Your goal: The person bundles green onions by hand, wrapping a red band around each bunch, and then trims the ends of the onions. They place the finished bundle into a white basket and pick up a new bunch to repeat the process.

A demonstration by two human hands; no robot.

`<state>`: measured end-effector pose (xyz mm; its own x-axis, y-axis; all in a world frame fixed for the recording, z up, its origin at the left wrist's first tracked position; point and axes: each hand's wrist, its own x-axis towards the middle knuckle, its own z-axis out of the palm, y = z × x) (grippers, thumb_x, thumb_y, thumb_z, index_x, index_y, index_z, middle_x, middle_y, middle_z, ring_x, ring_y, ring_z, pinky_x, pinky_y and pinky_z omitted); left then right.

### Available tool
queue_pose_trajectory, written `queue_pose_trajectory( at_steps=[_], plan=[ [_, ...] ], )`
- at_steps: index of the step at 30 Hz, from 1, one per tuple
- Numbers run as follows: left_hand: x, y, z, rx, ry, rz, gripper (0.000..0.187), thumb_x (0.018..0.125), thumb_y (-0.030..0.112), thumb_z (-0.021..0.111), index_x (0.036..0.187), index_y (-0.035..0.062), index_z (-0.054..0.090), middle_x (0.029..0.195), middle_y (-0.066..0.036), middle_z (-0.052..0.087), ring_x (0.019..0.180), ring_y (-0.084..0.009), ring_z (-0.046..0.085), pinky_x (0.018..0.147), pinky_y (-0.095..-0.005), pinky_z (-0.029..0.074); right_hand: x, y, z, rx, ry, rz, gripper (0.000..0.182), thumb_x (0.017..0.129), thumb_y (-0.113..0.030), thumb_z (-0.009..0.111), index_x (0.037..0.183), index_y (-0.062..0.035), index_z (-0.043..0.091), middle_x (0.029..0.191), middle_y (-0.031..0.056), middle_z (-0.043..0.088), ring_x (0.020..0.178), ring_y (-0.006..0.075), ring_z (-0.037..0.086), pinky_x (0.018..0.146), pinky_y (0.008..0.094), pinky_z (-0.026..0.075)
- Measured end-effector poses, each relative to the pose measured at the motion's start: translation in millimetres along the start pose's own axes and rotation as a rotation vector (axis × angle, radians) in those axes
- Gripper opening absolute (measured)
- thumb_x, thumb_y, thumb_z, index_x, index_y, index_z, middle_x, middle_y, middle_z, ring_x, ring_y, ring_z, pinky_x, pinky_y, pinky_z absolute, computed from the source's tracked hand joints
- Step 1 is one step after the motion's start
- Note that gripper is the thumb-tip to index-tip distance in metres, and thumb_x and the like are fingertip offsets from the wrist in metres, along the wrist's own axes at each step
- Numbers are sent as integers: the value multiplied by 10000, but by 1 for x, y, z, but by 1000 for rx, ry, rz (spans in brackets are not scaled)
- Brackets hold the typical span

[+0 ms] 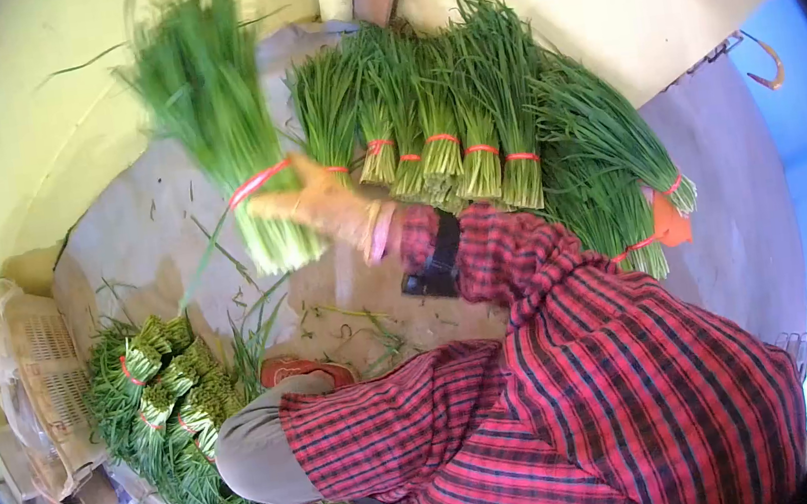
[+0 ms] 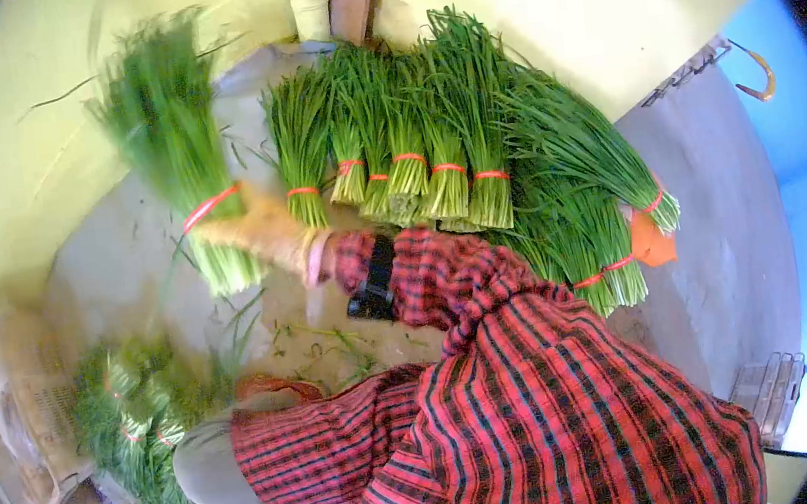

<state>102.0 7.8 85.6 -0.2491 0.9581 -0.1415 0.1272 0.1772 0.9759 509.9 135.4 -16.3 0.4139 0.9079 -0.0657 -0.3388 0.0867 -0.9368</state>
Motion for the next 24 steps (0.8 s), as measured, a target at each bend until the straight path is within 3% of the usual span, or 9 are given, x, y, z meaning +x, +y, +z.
queue_pose_trajectory(
  at_steps=[3,7,9,11,13,15,19,22,24],
  plan=[
    [-5,5,-3,60,53,-13,589,978,332,424,1442,-29,394,1383,-293,461,1279,-420,465,1079,-520,392,42,38,-60,-70,156,-127,584,797,-280,805,1236,-37,506,1072,77,652,939,160,629,807,322,537],
    [-9,1,-18,-14,89,-92,546,994,284,404,1443,-28,390,1404,-283,441,1285,-417,457,1100,-516,378,55,40,-98,-107,333,93,592,791,-263,809,1245,-32,507,1130,92,638,988,170,623,868,319,514],
    [-11,-9,-20,-14,80,-70,526,998,253,402,1442,-29,392,1391,-276,455,1280,-411,462,1102,-506,380,82,105,-148,-315,424,177,659,805,-335,785,1287,-7,479,1167,122,621,1080,208,600,928,359,501],
    [-8,-20,-24,-15,67,-48,506,1002,223,400,1441,-30,393,1379,-269,468,1275,-405,467,1104,-495,382,72,164,-180,-176,169,26,652,789,-339,781,1261,11,498,1175,151,619,1111,233,589,942,355,488],
    [-3,-28,-29,-96,122,-205,482,1006,173,397,1441,-34,391,1348,-256,494,1269,-389,475,1102,-476,390,56,215,-175,-1093,564,175,558,821,-277,731,1244,22,523,1138,163,639,1066,239,613,915,373,503],
    [-7,-32,-34,-150,135,-246,489,1007,196,405,1439,-35,395,1346,-258,496,1263,-386,481,1097,-472,392,16,141,-123,-822,435,508,409,850,-216,672,1162,32,583,1043,154,665,987,257,644,853,369,531],
    [3,-42,-43,-182,147,-347,527,1009,293,442,1436,-15,417,1358,-249,507,1242,-369,506,1073,-447,395,-7,235,-154,-506,-172,951,335,886,-259,658,1143,-47,627,1005,105,670,879,211,651,741,329,538],
    [6,-45,-45,-282,193,-399,504,1009,276,470,1444,26,424,1324,-164,571,1182,-273,566,991,-376,461,-11,265,-103,-458,-215,949,333,898,-316,662,1151,-100,659,1009,77,678,822,194,644,668,327,541],
    [10,-80,-63,-378,188,-320,537,994,290,497,1441,5,413,1286,-198,582,1110,-283,607,944,-386,504,-1,271,-43,-495,-256,917,365,893,-351,672,1169,-113,670,1032,74,682,820,200,633,652,346,539]
  ],
)
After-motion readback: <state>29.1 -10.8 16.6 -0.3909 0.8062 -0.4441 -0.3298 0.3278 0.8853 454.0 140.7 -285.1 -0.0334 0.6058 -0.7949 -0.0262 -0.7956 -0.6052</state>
